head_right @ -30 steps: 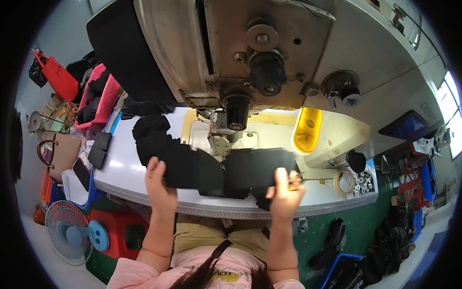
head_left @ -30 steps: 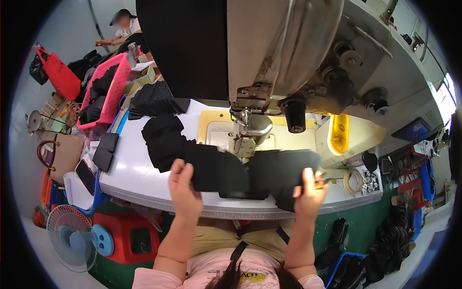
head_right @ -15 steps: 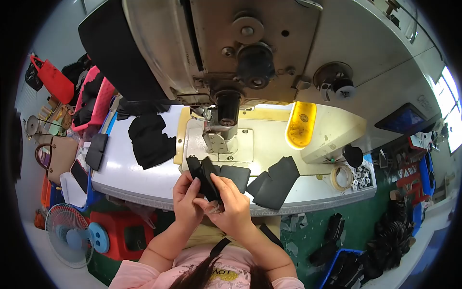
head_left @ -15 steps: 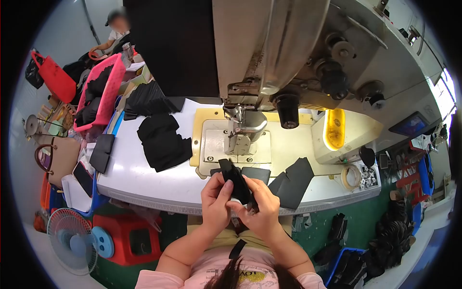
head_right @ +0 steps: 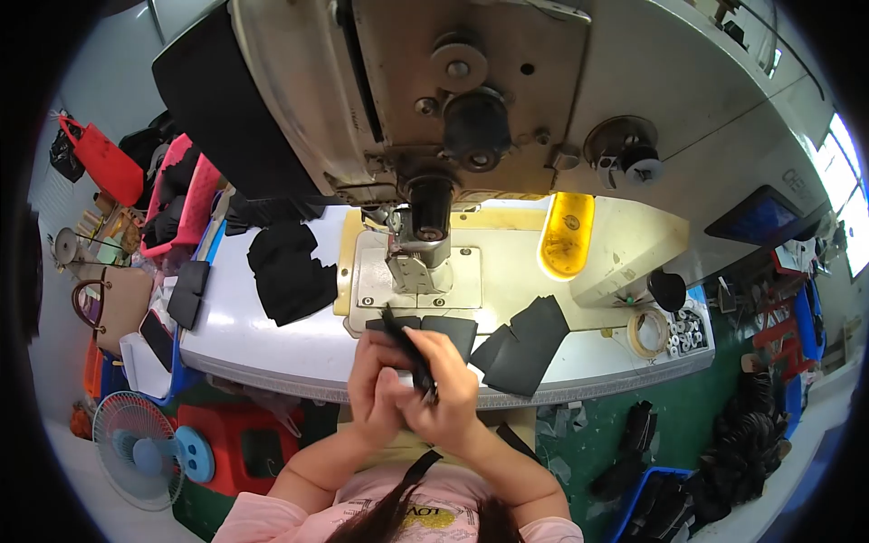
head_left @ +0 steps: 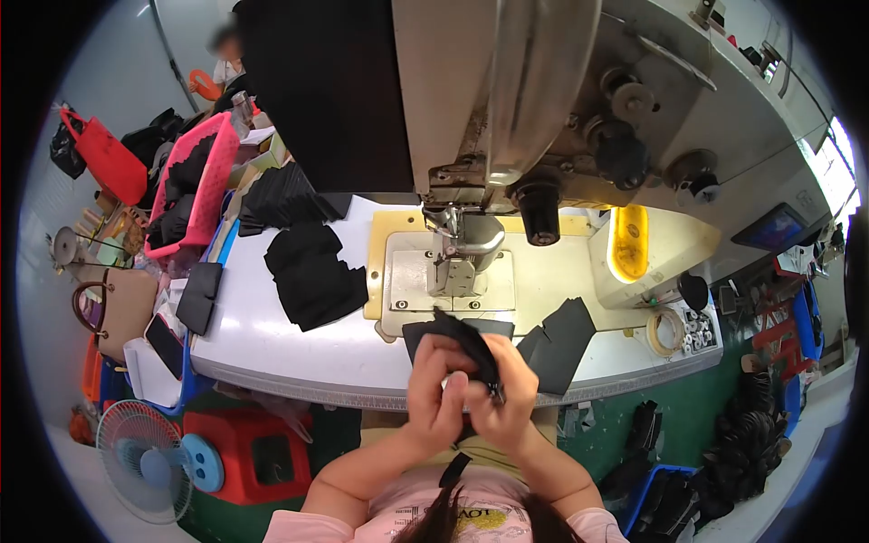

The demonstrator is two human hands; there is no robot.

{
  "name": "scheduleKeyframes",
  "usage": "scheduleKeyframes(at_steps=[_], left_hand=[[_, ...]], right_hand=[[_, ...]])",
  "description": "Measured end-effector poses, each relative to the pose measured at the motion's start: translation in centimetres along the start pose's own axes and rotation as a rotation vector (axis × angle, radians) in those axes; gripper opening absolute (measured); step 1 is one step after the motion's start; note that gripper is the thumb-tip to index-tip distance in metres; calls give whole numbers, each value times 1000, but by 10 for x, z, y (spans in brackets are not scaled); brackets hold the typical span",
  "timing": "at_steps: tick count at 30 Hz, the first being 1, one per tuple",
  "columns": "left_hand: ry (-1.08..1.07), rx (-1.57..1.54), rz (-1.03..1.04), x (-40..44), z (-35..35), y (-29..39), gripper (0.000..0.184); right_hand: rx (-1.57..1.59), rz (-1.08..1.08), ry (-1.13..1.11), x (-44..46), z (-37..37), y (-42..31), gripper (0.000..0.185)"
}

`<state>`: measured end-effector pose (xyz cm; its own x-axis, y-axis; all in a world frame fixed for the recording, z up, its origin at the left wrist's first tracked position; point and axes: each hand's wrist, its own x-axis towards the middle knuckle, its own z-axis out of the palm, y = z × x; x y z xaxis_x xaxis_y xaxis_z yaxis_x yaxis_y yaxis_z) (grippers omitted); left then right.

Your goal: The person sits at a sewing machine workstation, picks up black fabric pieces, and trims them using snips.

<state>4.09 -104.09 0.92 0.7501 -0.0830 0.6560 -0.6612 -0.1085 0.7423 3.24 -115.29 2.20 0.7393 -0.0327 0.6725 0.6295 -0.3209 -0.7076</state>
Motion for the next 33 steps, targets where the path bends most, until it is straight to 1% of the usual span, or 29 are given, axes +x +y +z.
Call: scheduleKeyframes(at_steps=[1, 2, 4, 5, 6, 8, 9, 10, 11, 12, 13, 14, 15, 16, 17, 18, 19, 20, 21, 23, 24, 26, 28, 31, 33], left_hand=[[-13, -47, -61, -6, 2, 4, 23], [-40, -110, -71, -6, 4, 4, 24], [-98, -241, -105, -7, 7, 5, 26], [-122, -225, -70, -4, 7, 8, 19], [-141, -257, -130, -5, 10, 6, 16], [-175, -317, -255, -11, 16, -1, 10], [-140, -212, -181, -9, 18, -9, 5], [-162, -100, -138, -7, 17, -18, 5], [-220, 20, -194, -4, 18, -24, 4], [-279, 142, -249, -3, 19, -28, 5], [-281, 264, -186, -4, 24, -37, 10], [-281, 388, -123, -6, 31, -46, 15], [-280, 512, -62, -8, 37, -52, 19], [-298, 583, -58, -9, 42, -53, 23], [-318, 653, -55, -9, 47, -53, 28], [-340, 722, -49, -10, 51, -54, 32], [-309, 757, -37, -12, 57, -59, 40], [-335, 782, -53, -11, 58, -58, 42], [-357, 809, -68, -9, 59, -58, 43], [-402, 848, -95, -7, 62, -58, 45], [-414, 844, -103, -8, 60, -58, 42], [-428, 835, -103, -5, 59, -59, 38], [-397, 791, -72, -7, 55, -61, 31], [-378, 705, -81, -10, 48, -65, 23], [-342, 630, -80, -9, 43, -63, 16]], right_hand=[[-18, -22, 28, -2, -1, -2, 34], [-42, -40, 58, -6, -4, -2, 36], [-90, -10, 36, -13, -15, 0, 37], [-109, 5, 26, -17, -22, 1, 37], [-129, 18, 24, -21, -32, 8, 33], [-222, 308, 52, -23, -60, -2, 27], [-197, 403, 264, -31, -67, 1, 25], [-132, 498, 379, -35, -78, 5, 25], [-59, 583, 505, -39, -89, 8, 25], [55, 674, 531, -39, -106, 11, 27], [55, 665, 473, -36, -119, 19, 25], [156, 730, 360, -31, -131, 22, 23], [148, 755, 344, -29, -135, 32, 22], [140, 781, 327, -31, -138, 49, 22], [165, 884, 288, -33, -142, 71, 25], [-11, 839, 297, -39, -137, 97, 27], [-186, 788, 305, -45, -131, 124, 28], [-359, 731, 310, -48, -127, 136, 30], [-436, 766, 348, -43, -120, 124, 29], [-580, 517, 445, -46, -115, 128, 25], [-647, 399, 497, -48, -111, 127, 24], [-601, 382, 480, -44, -103, 119, 23], [-572, 396, 475, -44, -101, 115, 21], [-599, 280, 444, -44, -96, 102, 20], [-399, 403, 357, -44, -82, 82, 18]])
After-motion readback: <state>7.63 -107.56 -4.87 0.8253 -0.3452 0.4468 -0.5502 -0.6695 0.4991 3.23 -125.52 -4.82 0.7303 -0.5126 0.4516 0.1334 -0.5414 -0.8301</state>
